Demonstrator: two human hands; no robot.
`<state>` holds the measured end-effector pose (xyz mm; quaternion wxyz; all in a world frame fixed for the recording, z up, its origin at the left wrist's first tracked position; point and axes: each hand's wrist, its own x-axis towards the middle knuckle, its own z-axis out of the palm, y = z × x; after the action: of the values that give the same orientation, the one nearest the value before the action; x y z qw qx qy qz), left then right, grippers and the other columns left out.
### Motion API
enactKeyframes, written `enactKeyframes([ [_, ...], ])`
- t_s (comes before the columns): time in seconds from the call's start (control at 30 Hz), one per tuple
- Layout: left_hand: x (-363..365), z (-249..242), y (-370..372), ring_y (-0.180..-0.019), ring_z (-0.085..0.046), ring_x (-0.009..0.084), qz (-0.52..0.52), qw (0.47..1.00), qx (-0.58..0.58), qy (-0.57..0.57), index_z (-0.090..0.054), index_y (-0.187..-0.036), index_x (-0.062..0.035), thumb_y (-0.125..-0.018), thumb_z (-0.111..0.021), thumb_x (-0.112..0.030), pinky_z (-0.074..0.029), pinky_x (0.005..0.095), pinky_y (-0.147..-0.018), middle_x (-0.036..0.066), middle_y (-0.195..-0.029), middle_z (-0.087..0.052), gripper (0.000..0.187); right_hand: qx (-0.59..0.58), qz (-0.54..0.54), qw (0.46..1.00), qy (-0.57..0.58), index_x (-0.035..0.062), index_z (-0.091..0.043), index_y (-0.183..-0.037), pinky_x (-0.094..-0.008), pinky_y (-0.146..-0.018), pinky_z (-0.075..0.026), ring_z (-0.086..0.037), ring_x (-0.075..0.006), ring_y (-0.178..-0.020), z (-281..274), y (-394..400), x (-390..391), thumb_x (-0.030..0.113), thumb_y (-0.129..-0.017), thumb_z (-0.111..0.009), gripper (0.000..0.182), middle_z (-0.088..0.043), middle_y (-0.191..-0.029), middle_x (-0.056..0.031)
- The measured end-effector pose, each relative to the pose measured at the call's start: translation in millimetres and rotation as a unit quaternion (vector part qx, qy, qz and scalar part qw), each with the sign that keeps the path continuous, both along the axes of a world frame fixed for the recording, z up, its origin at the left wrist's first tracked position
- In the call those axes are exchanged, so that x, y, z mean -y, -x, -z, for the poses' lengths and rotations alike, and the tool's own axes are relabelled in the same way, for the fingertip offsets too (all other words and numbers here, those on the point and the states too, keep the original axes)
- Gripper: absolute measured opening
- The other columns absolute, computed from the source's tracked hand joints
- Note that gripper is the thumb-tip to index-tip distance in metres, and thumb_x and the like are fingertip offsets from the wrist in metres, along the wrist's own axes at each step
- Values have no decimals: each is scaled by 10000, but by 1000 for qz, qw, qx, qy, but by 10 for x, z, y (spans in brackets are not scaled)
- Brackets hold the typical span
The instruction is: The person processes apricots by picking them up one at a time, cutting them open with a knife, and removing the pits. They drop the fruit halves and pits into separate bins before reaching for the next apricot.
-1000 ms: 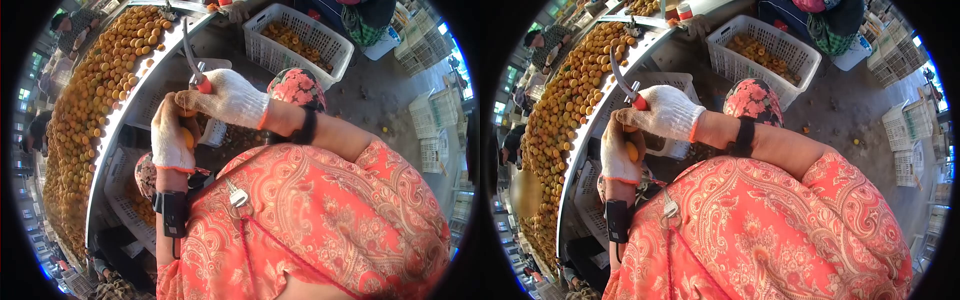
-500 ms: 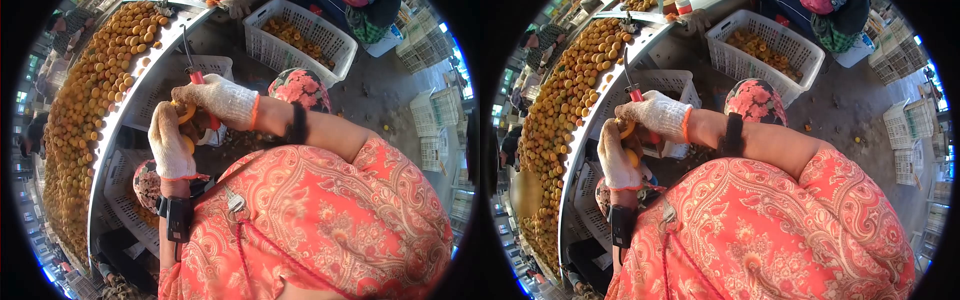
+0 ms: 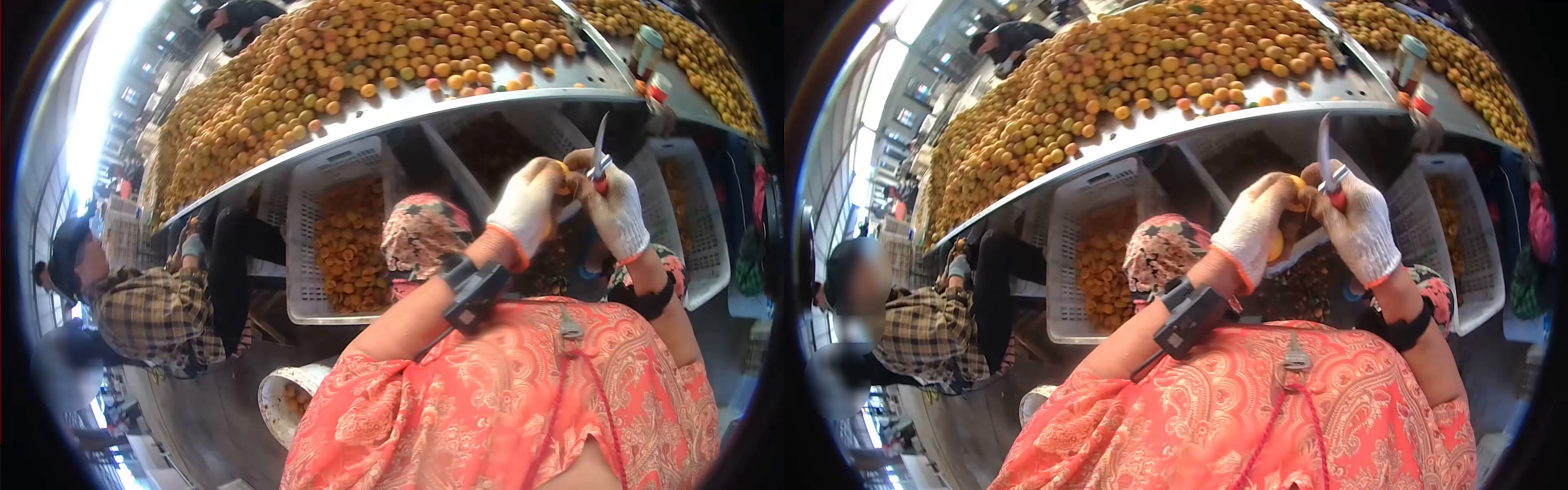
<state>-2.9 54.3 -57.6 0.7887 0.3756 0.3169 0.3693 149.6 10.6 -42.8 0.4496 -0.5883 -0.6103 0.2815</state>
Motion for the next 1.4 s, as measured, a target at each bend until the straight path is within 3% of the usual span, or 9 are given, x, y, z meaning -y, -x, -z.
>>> enactKeyframes([
  [0.23,-130,277,90,-831,-601,134,-50,984,-107,-131,-608,-1128,-15,-1026,-483,-197,-492,274,-760,69,-937,-646,243,-12,-84,996,-3,20,-596,-1155,-327,-738,-517,-658,-181,-796,37,260,-180,-28,-883,-576,277,-646,-846,-124],
  [0.47,-105,271,173,-825,-588,129,-77,992,-66,-78,-631,-1094,-14,-1023,-491,-216,-504,295,-724,73,-915,-651,256,131,-46,988,-73,12,-567,-912,-412,-604,-467,-604,-446,-735,57,417,-347,24,-829,-604,91,-568,-736,-230],
  [0.63,-218,192,349,-807,-607,149,-68,997,-26,-27,-656,-1078,-40,-992,-501,-197,-504,287,-679,75,-933,-653,237,-194,-31,980,45,0,-648,-845,-295,-551,-444,-540,-101,-605,380,367,-511,170,-926,-646,188,-605,-660,-37],
  [0.77,-479,21,846,-541,-547,104,-81,995,-50,20,-643,-1037,-47,-992,-498,-213,-397,224,-408,33,-844,-626,225,-238,32,965,109,5,-694,-861,-243,-595,-448,-559,-69,-647,246,192,-541,234,-929,-676,239,-620,-700,12],
  [0.87,-707,-61,1352,-611,-582,93,-211,974,-82,18,-640,-1032,-53,-991,-538,-227,-393,193,-427,29,-852,-640,205,-3,34,983,180,5,-700,-944,-313,-733,-488,-636,-160,-779,441,-33,-630,330,-900,-698,328,-680,-794,-72],
  [1.03,-993,208,2837,-740,-597,105,-226,876,-414,-98,-657,-1051,-48,-960,-613,-240,-451,246,-604,17,-899,-655,217,173,24,963,204,-7,-619,-1004,-448,-847,-498,-640,-413,-972,688,-172,-511,295,-827,-682,355,-668,-976,-249],
  [1.1,-1308,503,3585,-742,-562,105,-176,681,-672,-231,-667,-1079,-55,-939,-631,-246,-442,281,-629,7,-886,-640,240,146,-2,973,180,13,-617,-1026,-449,-833,-499,-643,-410,-949,831,-245,-512,262,-844,-649,310,-670,-958,-239],
  [1.2,-1309,-291,2796,-925,-586,124,-289,857,-405,-133,-631,-1190,-26,-920,-574,-154,-475,290,-742,28,-961,-642,305,113,-34,974,193,34,-605,-1042,-450,-817,-501,-645,-407,-932,884,-263,-520,237,-868,-606,267,-673,-948,-230],
  [1.4,-2017,-369,1084,-864,-622,117,17,921,-337,-194,-651,-1160,5,-960,-579,-117,-490,222,-697,76,-1055,-682,245,140,-103,957,233,38,-598,-1009,-470,-779,-511,-656,-422,-874,1087,-258,-503,320,-934,-554,295,-681,-905,-229],
])
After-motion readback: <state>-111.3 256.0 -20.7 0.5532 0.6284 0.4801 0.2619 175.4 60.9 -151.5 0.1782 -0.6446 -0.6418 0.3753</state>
